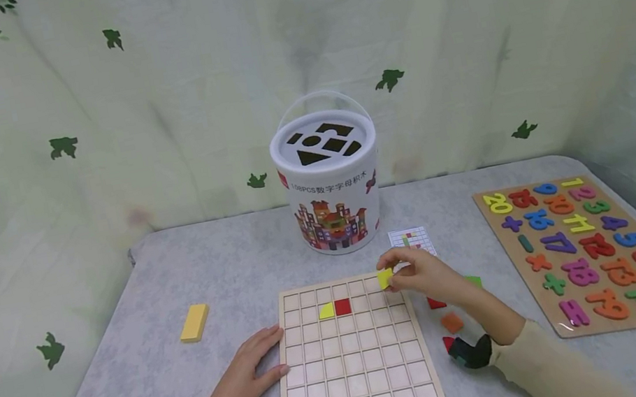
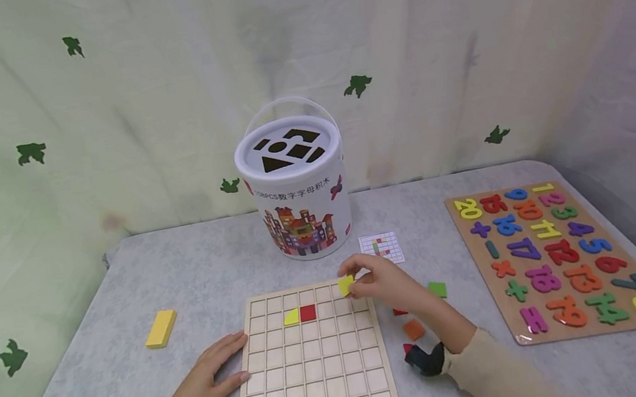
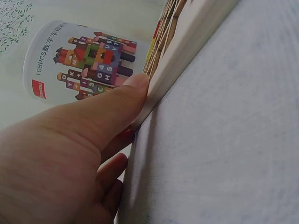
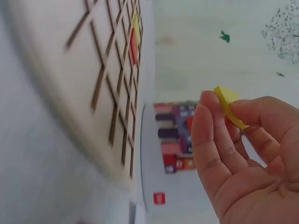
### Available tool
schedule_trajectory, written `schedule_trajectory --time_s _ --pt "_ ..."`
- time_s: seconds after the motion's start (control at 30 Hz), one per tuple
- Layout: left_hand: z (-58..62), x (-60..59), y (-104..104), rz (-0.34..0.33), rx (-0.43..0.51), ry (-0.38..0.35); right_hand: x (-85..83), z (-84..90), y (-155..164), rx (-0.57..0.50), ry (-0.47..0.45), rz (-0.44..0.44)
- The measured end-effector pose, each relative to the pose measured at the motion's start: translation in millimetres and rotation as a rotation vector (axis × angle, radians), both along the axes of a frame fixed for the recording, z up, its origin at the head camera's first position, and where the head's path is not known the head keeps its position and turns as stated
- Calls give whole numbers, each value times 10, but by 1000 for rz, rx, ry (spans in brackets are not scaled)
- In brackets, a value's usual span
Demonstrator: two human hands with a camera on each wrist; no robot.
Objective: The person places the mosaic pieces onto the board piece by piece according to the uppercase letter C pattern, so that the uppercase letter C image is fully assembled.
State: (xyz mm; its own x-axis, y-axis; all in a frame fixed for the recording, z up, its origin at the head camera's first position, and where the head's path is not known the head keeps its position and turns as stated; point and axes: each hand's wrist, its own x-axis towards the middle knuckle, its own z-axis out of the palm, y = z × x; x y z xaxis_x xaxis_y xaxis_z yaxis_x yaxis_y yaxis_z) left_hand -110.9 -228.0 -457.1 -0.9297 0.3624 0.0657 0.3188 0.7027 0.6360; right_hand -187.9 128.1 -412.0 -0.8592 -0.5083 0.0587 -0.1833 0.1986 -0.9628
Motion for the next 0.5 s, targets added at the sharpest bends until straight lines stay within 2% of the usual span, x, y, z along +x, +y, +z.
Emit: schedule_trajectory --time_s 0.1,0.23,0.3,0.5 --pt "-2 1 -2 3 1 -8 -24 79 -182 16 -24 38" --pt "-14 -2 -3 8 -1 -19 -102 -13 -337 107 -18 80" --pt "-21 -6 -3 12 -3 -21 -161 -132 -369 179 14 94" --pt "-23 -8 -4 16 -8 -21 -167 -183 -425 337 86 126"
